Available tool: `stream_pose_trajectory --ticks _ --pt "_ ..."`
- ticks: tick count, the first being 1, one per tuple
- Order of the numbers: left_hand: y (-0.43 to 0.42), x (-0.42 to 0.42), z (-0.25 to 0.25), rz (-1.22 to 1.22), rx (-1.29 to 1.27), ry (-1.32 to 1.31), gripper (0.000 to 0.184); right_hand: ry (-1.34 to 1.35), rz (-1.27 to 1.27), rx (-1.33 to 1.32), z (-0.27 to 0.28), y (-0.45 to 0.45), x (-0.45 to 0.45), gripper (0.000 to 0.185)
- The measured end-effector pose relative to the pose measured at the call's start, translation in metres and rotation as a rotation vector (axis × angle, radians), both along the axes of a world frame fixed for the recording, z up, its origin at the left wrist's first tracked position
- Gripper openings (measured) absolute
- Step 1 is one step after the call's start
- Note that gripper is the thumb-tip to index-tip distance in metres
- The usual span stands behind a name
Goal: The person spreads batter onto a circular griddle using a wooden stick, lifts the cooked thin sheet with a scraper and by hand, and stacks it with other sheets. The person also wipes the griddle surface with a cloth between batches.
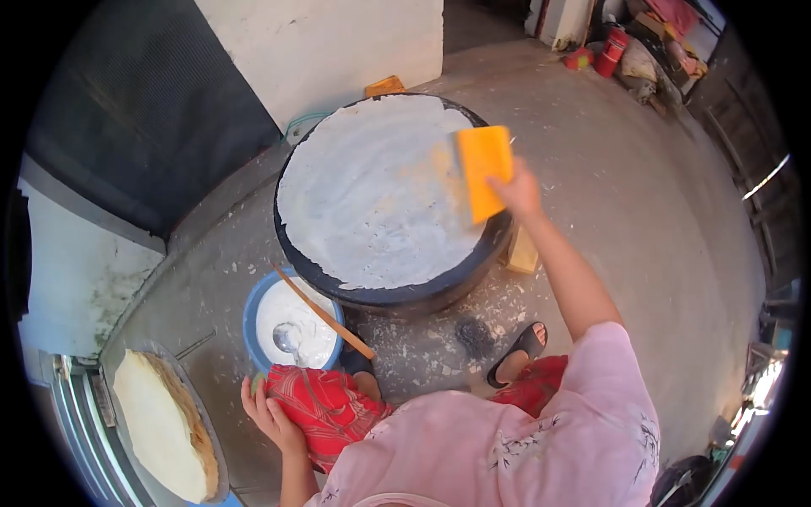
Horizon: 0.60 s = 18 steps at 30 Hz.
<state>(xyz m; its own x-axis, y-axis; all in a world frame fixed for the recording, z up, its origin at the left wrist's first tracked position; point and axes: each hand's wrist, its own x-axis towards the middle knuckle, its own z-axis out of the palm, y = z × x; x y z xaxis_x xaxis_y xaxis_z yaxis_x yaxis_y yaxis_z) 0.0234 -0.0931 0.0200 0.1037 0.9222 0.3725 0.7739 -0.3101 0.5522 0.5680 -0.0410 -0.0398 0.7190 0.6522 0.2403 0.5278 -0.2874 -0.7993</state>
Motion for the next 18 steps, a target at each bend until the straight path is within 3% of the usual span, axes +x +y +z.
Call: stream_pose_trajectory --ticks 2,6,10,12,18 --pt "-0.002 -0.002 -0.004 0.004 0.006 -0.017 0.038 -0.038 -0.285 -0.187 0.002 -0.014 0.042 0.045" --pt "0.000 -0.006 -0.012 0.008 0.036 -0.039 0.038 0.024 -0.317 -0.349 0.006 -0.039 0.027 0.045" --pt "-0.002 -0.005 -0.011 -0.001 0.061 -0.009 0.037 0.097 -0.260 -0.275 0.008 -0.062 -0.074 0.039" --pt "-0.003 -0.004 -0.009 0.001 0.048 -0.028 0.037 0.084 -0.241 -0.244 -0.041 -0.075 -0.108 0.040" --pt "0.001 -0.006 -0.014 -0.027 0.037 -0.109 0.036 0.259 0.117 -0.208 -0.017 -0.139 -0.257 0.043"
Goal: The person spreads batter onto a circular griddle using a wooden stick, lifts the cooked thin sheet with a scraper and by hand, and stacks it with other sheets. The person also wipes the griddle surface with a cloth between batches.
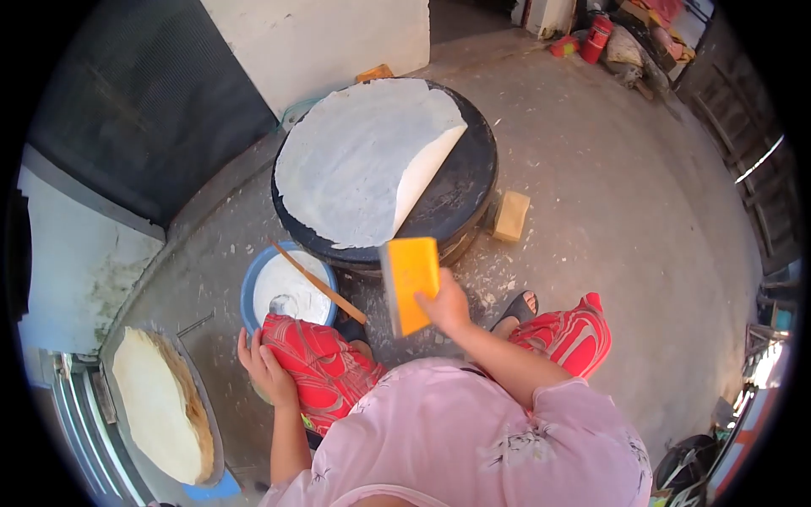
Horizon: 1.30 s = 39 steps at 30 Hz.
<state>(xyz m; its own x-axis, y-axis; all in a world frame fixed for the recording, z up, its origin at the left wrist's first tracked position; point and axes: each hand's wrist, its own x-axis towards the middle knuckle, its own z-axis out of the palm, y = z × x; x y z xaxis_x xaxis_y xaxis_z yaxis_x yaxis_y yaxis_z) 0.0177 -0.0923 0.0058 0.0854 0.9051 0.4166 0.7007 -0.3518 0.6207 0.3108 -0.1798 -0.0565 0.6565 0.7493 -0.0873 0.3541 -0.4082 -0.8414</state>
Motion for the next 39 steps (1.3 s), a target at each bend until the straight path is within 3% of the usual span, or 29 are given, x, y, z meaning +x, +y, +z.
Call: stream_pose_trajectory --ticks 4,6,8,10,18,22,26,30,33,37,39 --pt "0.001 -0.003 -0.001 -0.022 0.018 0.018 0.036 0.053 0.289 0.003 0.025 0.002 -0.007 0.038" --pt "0.000 -0.006 -0.004 -0.003 0.011 0.009 0.035 -0.468 0.361 0.217 0.037 0.012 0.001 0.033" --pt "0.001 -0.008 -0.007 -0.020 0.058 0.009 0.036 -0.626 0.463 0.200 0.046 0.022 0.012 0.032" --pt "0.000 -0.006 -0.004 -0.004 0.036 -0.039 0.036 -0.968 0.619 0.301 0.044 0.033 0.020 0.031" --pt "0.002 -0.001 0.000 -0.036 0.055 -0.010 0.034 -1.091 0.607 0.347 0.022 0.129 -0.012 0.024" --pt "0.003 0.000 -0.002 -0.038 0.060 0.006 0.037 -1.028 0.478 0.302 0.036 0.158 -0.016 0.024" --pt "0.003 -0.003 -0.005 -0.011 0.070 -0.011 0.034 -0.647 0.373 0.296 0.075 0.123 -0.015 0.029" --pt "0.006 -0.009 -0.012 0.005 0.058 -0.009 0.033 -0.358 0.443 0.180 0.077 0.072 0.006 0.037" --pt "0.010 -0.008 -0.010 -0.004 0.094 0.024 0.041 -0.119 0.593 0.080 0.074 0.048 0.029 0.035" --pt "0.004 -0.014 -0.013 0.076 0.110 -0.083 0.054 -0.039 0.641 0.017 0.073 0.021 0.051 0.035" --pt "-0.003 -0.023 -0.003 0.085 0.146 -0.346 0.060 -0.018 0.673 0.006 0.069 0.015 0.060 0.036"
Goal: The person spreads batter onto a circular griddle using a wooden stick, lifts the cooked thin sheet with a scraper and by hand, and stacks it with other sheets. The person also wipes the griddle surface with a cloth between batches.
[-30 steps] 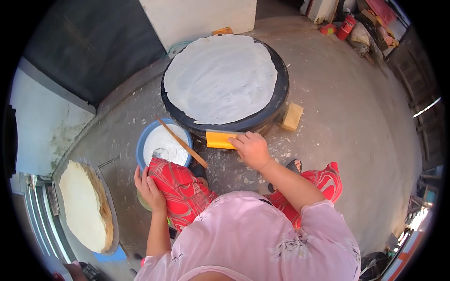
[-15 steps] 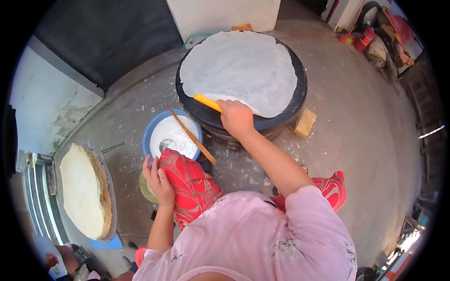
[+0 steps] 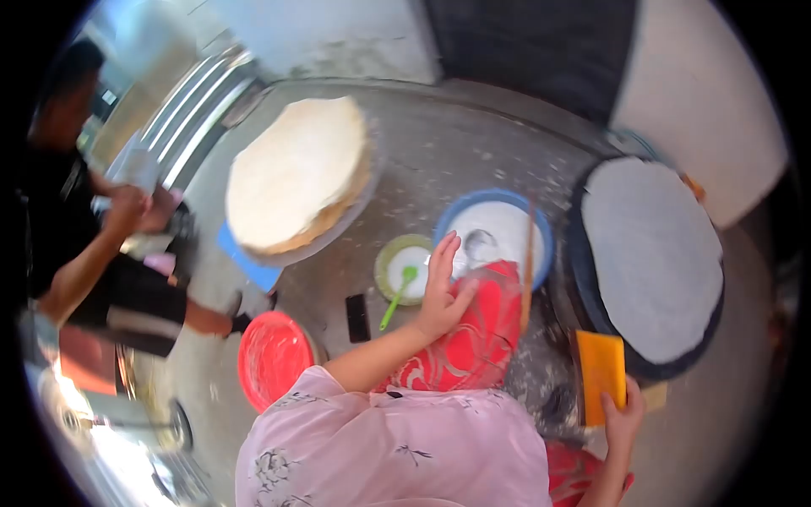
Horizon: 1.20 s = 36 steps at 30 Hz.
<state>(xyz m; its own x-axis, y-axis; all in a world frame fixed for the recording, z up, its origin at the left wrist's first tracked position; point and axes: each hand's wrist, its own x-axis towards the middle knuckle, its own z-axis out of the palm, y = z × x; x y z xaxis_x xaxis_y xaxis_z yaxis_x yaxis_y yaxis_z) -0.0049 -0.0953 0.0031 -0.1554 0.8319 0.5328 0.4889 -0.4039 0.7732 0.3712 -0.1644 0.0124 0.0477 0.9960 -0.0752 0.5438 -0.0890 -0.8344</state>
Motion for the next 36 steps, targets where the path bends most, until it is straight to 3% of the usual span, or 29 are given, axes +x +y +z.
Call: stream_pose_trajectory --ticks 3,10,13,15,19,21,24,26,28,29,31,36 --pt "-0.017 -0.039 0.005 0.288 0.043 -0.051 0.064 0.100 0.007 -0.005 -0.011 0.001 -0.005 0.035" --pt "-0.087 -0.163 -0.012 0.981 -0.016 -0.174 0.048 0.325 0.071 -0.123 -0.024 0.012 -0.027 0.033" --pt "-0.117 -0.212 -0.050 1.445 -0.166 -0.026 0.049 0.333 0.114 -0.133 -0.027 0.010 -0.033 0.033" --pt "-0.131 -0.246 -0.076 1.582 -0.262 0.189 0.044 0.314 0.117 -0.129 -0.028 0.008 -0.033 0.033" --pt "-0.142 -0.299 -0.078 1.325 -0.407 0.233 0.042 0.263 0.057 -0.134 -0.027 0.004 -0.035 0.031" --pt "-0.129 -0.327 -0.082 1.213 -0.261 -0.166 0.041 0.295 0.032 -0.139 -0.028 0.001 -0.032 0.031" --pt "-0.110 -0.407 -0.150 1.288 -0.290 -0.238 0.059 0.359 -0.014 -0.113 -0.034 0.001 -0.031 0.031" --pt "-0.107 -0.403 -0.132 1.179 -0.261 -0.381 0.059 0.398 -0.026 -0.104 -0.045 0.000 -0.024 0.033" --pt "-0.106 -0.369 -0.081 1.104 -0.069 -0.814 0.049 0.411 -0.041 -0.080 -0.044 -0.005 -0.029 0.033" --pt "-0.107 -0.385 -0.090 1.089 -0.049 -0.808 0.049 0.388 -0.045 -0.081 -0.041 -0.005 -0.030 0.032" --pt "-0.115 -0.399 -0.083 0.865 0.194 -1.487 0.035 0.370 -0.067 -0.090 -0.036 -0.006 -0.034 0.033" --pt "-0.122 -0.391 -0.019 0.981 0.070 -1.422 0.030 0.333 -0.131 -0.105 -0.031 -0.007 -0.041 0.035"
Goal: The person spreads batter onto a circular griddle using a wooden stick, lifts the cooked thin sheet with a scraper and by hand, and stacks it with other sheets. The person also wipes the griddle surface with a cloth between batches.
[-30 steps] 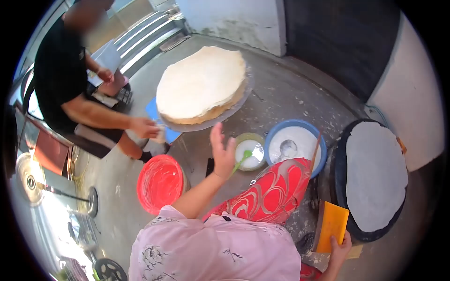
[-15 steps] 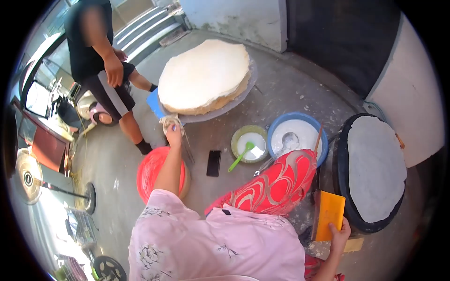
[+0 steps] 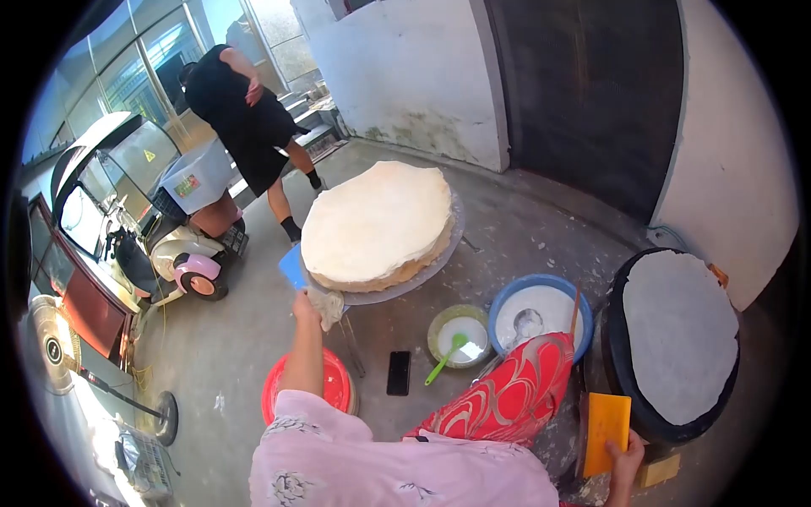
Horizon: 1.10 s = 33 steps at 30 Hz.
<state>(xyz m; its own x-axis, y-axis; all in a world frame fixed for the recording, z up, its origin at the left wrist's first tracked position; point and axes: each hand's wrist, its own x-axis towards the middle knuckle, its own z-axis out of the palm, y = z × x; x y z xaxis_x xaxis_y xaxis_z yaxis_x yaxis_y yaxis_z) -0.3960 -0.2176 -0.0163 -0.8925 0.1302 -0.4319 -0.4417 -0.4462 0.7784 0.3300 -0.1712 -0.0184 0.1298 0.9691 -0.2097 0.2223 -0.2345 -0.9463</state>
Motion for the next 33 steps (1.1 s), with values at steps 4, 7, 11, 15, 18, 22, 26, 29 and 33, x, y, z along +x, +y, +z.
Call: stream_pose_trajectory --ticks 4,7,11,15,18,22,26,29,33 --pt "-0.007 0.007 0.058 -0.233 0.264 0.481 0.033 0.026 0.109 0.009 -0.004 0.006 0.006 0.033" --pt "-0.031 0.083 0.145 -0.373 0.527 0.482 0.040 0.050 0.115 0.011 -0.012 0.013 0.008 0.034" --pt "-0.040 0.142 0.172 -0.495 0.821 0.650 0.056 0.078 0.066 0.008 -0.004 0.014 0.000 0.033" --pt "-0.043 0.172 0.166 -0.685 0.983 0.628 0.068 0.091 0.056 -0.002 0.004 0.018 -0.004 0.032" --pt "-0.045 0.218 0.195 -0.778 1.089 0.631 0.072 0.108 0.091 0.004 -0.001 0.022 0.000 0.032" --pt "-0.037 0.268 0.227 -1.177 1.005 0.928 0.067 0.107 0.092 0.009 0.009 0.019 -0.010 0.031" --pt "-0.041 0.329 0.250 -1.724 1.125 1.016 0.062 0.066 0.071 0.012 0.003 0.020 -0.008 0.032" --pt "-0.038 0.368 0.249 -2.000 1.261 0.917 0.058 0.085 0.018 -0.054 -0.011 0.022 0.000 0.033" --pt "-0.033 0.396 0.243 -2.134 1.352 0.802 0.053 0.175 0.178 0.096 -0.028 0.025 0.015 0.036"
